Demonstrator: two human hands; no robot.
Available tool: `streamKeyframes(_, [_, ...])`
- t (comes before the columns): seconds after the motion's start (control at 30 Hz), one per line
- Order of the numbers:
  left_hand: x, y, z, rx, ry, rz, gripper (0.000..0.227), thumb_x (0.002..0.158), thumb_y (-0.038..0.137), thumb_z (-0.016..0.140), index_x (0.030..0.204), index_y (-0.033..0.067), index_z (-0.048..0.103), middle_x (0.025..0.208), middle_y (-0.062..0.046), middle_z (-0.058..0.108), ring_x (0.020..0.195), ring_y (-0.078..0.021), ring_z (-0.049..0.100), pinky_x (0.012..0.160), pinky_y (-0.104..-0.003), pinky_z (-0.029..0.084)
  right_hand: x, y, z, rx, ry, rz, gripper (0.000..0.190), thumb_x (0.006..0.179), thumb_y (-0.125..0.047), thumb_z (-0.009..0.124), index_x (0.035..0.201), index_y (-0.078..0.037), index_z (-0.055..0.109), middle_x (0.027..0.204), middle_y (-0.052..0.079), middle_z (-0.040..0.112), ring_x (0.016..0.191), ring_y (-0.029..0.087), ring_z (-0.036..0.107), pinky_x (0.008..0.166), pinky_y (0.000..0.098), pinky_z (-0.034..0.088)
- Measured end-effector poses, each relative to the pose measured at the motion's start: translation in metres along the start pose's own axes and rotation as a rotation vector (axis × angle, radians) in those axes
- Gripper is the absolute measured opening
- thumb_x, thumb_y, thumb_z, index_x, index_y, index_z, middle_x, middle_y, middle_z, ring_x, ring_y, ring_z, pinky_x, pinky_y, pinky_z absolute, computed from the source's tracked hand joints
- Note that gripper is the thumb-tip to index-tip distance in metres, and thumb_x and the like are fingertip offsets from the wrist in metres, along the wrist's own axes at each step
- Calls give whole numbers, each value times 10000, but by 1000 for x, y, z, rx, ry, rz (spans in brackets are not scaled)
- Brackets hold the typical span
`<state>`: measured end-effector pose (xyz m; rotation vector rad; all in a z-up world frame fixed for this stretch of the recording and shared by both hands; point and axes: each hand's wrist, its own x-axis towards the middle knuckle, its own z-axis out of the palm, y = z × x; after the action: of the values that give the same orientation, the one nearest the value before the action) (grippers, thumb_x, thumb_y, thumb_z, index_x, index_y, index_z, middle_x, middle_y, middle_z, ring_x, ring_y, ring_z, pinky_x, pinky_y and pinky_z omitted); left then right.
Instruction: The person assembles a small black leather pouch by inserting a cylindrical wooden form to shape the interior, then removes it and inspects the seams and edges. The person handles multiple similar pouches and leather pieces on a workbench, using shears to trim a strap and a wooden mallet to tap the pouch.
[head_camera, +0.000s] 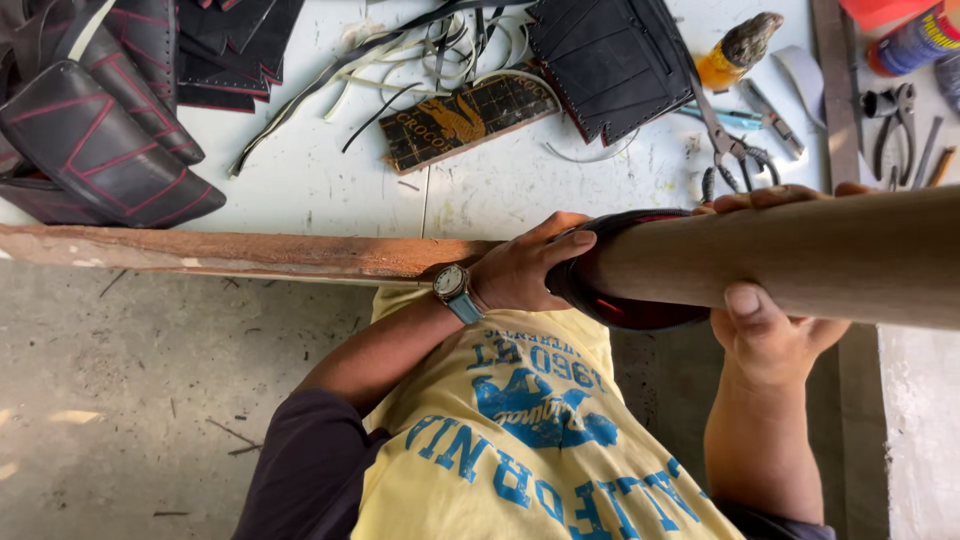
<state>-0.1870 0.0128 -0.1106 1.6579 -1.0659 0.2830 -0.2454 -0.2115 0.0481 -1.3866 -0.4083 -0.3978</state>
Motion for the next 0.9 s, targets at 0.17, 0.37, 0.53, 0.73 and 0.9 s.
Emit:
streamKeyframes(0.17, [1, 21, -26, -13, -54, -229, 1258, 635, 312, 983, 1602, 146, 197, 1556, -205, 389, 1380, -406, 484, 1113, -418, 473, -1, 14, -12, -4, 41, -10, 824, 956, -100, 858, 1568, -69, 308, 1255, 176, 604, 1151, 271, 637, 1090, 422, 528])
streamKeyframes(0.37, [-93, 54, -136, 741, -201, -773, 1382, 412, 614, 943, 1549, 121, 333, 1463, -213, 432, 1305, -371, 505, 1137, -664, 169, 13, 13, -18, 13, 26, 7, 570, 990, -104, 800, 1436, -6, 458, 1278, 177, 602, 1139, 280, 654, 1067, 385, 567])
streamKeyframes(0.53, [-165, 28, -181, 977, -48, -776, 977, 564, 793, 825, 1265, 125, 689, 1233, -114, 651, 1137, -283, 633, 1177, -667, 140, 10, 14, -19, -72, -25, -30, 530, 1020, -135, 781, 1441, -33, 475, 1301, 156, 588, 1160, 245, 638, 1060, 362, 576])
streamKeyframes(0.73, [-183, -11, -188, 954, -38, -679, 916, 575, 837, 775, 1150, 125, 750, 1087, -61, 706, 1053, -222, 648, 1205, -605, 190, 0, 25, -25, -48, 14, -41, 730, 1028, -99, 823, 1575, -84, 341, 1285, 145, 563, 1203, 234, 602, 1117, 389, 550])
streamKeyframes(0.9, [-158, -5, -197, 896, -98, -777, 939, 588, 833, 777, 1214, 135, 725, 1149, -55, 682, 1130, -218, 626, 1251, -594, 180, 1, 22, -20, -5, 24, 0, 815, 1005, -69, 832, 1606, -79, 282, 1301, 170, 574, 1185, 274, 625, 1147, 396, 520])
